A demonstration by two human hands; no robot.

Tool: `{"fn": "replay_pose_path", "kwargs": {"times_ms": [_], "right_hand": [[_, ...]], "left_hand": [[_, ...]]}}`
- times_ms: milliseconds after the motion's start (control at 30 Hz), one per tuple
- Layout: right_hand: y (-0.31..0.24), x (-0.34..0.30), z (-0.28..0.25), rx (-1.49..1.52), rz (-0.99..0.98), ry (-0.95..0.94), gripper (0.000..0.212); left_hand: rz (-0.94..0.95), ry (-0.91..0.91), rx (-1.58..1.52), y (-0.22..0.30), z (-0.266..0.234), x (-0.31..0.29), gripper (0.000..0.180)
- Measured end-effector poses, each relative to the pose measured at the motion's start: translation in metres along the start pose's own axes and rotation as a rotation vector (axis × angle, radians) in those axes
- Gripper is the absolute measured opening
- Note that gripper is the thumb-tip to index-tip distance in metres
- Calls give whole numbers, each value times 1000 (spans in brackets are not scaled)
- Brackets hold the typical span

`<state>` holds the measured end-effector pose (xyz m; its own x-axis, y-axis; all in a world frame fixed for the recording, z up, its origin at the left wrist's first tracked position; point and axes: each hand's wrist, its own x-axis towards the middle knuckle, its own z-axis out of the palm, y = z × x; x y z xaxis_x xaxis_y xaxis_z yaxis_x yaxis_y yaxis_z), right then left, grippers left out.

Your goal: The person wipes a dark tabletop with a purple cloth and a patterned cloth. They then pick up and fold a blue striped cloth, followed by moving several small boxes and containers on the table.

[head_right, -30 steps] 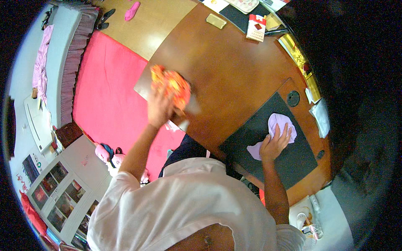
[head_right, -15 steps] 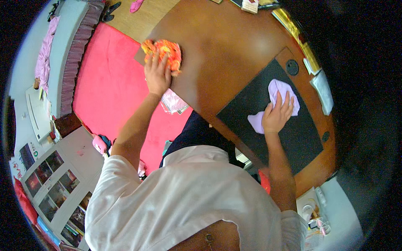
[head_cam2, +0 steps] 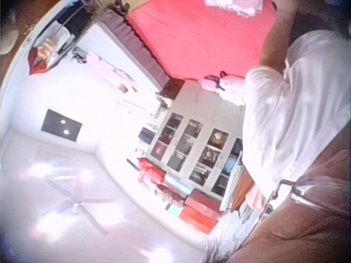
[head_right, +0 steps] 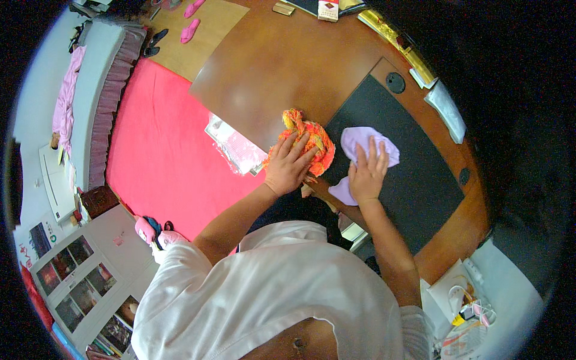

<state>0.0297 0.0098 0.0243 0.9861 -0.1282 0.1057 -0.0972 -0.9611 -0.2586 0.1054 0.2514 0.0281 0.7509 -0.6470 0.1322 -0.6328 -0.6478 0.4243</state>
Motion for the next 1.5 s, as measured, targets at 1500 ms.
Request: {"fn": "replay_pose_path", "kwargs": {"times_ms": [1500], "right_hand": [[-24, 287, 53, -140, 69, 90, 52]], "left_hand": [[104, 145, 95, -147, -13, 236, 46]]}}
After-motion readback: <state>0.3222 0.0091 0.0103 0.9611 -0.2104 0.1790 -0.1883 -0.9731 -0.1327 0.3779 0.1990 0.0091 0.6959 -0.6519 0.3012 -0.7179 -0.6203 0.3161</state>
